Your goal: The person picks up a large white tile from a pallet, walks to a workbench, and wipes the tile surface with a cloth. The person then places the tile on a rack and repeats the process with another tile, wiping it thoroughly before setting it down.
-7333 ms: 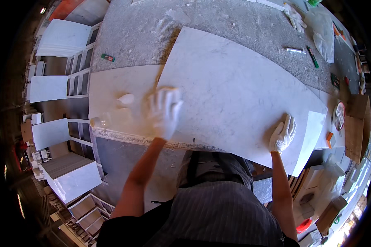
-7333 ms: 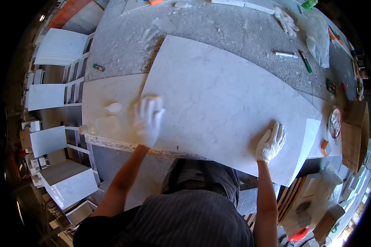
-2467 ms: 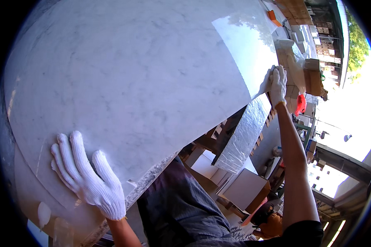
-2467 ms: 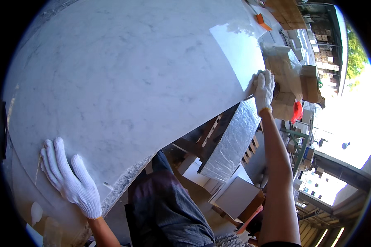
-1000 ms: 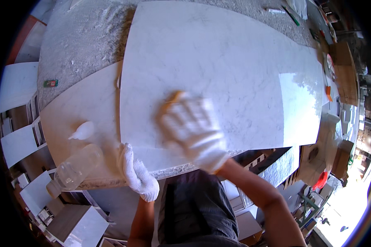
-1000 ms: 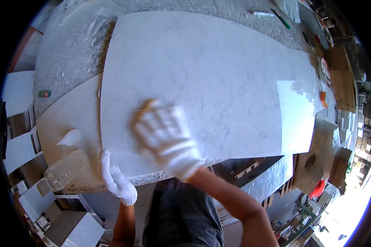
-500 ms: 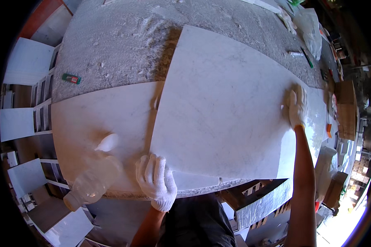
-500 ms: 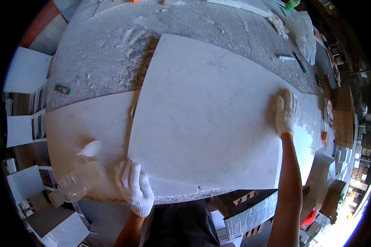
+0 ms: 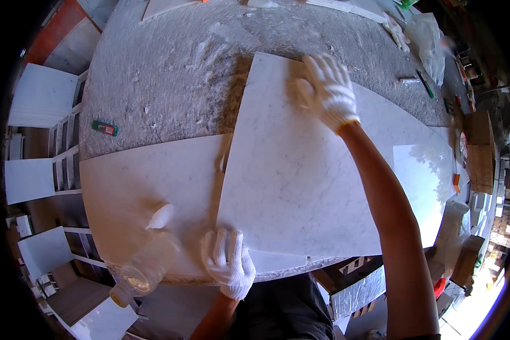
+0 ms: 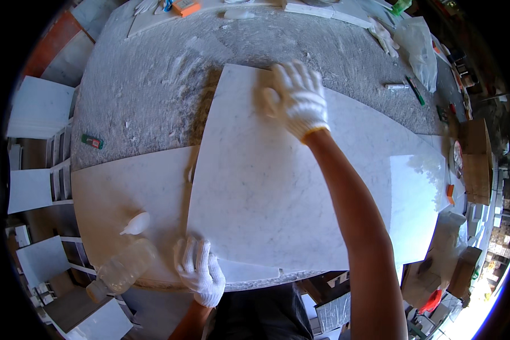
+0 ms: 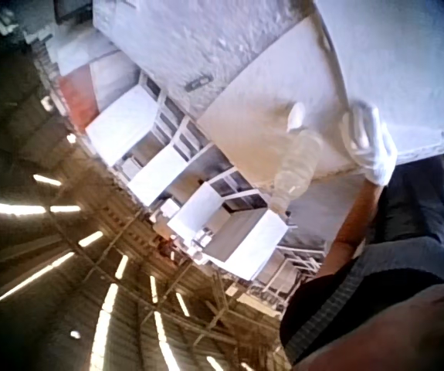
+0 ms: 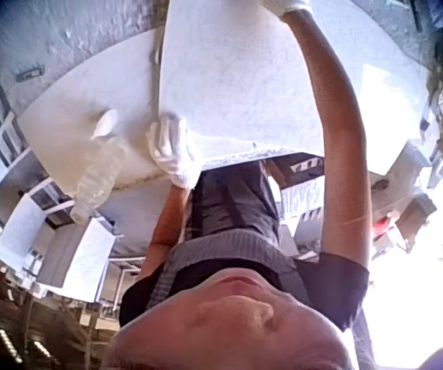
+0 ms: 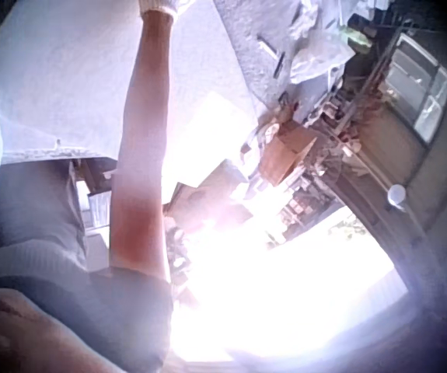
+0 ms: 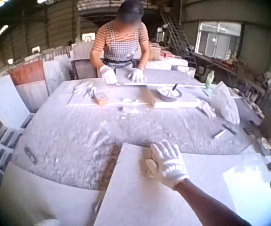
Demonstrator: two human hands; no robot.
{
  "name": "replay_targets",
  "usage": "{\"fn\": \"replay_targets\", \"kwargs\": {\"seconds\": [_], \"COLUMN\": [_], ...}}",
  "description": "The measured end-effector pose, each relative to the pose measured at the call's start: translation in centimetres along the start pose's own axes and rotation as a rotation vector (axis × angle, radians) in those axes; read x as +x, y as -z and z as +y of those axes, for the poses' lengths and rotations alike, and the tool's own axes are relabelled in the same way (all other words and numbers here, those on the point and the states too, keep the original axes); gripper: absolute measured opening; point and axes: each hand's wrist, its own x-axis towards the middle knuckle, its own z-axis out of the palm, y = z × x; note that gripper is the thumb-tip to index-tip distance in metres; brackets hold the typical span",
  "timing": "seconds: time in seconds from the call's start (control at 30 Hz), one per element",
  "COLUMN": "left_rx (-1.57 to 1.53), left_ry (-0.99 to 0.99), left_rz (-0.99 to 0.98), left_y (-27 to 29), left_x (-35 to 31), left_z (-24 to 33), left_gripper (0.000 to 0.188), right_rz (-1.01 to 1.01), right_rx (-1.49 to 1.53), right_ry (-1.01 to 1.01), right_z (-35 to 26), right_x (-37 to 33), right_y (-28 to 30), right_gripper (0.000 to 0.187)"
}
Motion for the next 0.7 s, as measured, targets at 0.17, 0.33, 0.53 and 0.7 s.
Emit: {"fn": "replay_targets", "kwargs": {"seconds": [0.17, 0.33, 0.53, 0.7], "left_rx": [-0.071, -0.229, -0.198, -0.111], "left_ry": [0.019, 0.178, 0.288, 0.341], "left_rz": [0.060, 0.158, 0.284, 0.248], "left_y": [-0.3, 0.0, -1.3, -1.3], "left_x": [0.2, -1.4, -0.6, -0.7], "left_z": [0.4, 0.4, 0.9, 1.0], "left_gripper": [0.036, 0.039, 0.036, 0.035], "right_rz": [-0.011, -0.001, -0.143, -0.068], "right_rx": [0.115, 0.532, 0.664, 0.177], "right_ry": [0.156, 0.496, 0.418, -0.059], "right_z": [-7.6, -15.1, -8.0, 11.6], "right_x": [1.5, -10.8, -18.4, -19.8], "right_y": [-0.4, 2.1, 4.1, 5.6], "right_gripper": [0.063, 0.062, 0.060, 0.060]}}
